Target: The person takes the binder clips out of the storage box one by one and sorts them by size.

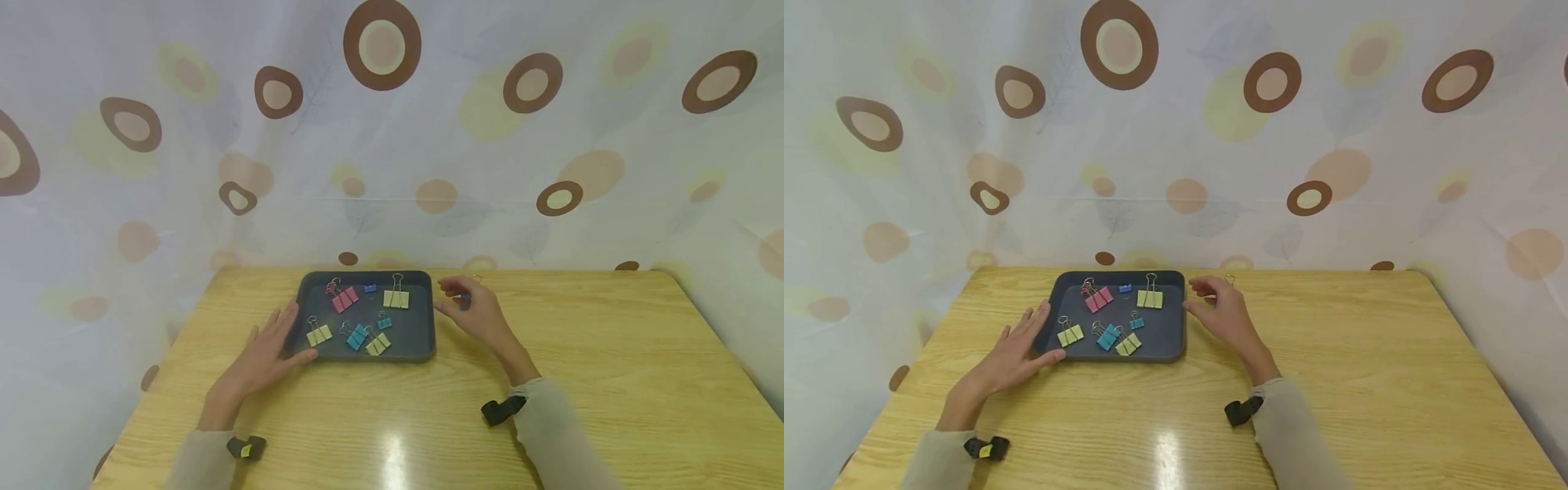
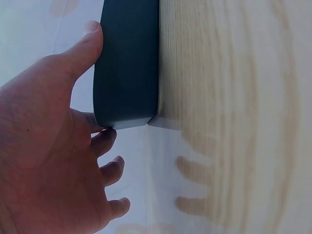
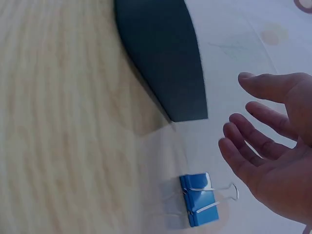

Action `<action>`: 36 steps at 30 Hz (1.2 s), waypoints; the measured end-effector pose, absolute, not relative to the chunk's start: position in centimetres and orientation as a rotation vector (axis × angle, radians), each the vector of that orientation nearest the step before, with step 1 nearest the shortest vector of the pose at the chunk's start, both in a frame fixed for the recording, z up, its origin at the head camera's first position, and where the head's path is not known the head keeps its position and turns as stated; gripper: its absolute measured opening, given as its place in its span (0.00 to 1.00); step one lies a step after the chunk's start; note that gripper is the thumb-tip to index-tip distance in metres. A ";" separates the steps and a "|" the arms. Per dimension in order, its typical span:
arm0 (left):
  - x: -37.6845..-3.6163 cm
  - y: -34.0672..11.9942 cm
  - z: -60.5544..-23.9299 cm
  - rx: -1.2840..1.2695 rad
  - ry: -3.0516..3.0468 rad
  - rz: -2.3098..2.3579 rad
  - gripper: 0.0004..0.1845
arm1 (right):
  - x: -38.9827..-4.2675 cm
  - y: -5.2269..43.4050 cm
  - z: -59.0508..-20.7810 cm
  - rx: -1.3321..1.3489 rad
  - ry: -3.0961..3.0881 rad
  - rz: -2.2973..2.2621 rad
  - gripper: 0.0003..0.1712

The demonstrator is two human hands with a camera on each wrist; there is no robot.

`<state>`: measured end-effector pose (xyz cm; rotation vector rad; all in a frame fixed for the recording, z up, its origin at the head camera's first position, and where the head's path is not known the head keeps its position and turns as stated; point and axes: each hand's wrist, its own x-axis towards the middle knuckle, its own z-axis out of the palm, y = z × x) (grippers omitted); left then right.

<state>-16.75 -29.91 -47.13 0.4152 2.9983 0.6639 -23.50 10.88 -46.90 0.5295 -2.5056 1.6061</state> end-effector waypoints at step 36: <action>-17.0 -30.1 -47.3 0.431 3.014 0.695 0.54 | -27.1 3.9 -47.2 0.687 -2.873 1.008 0.26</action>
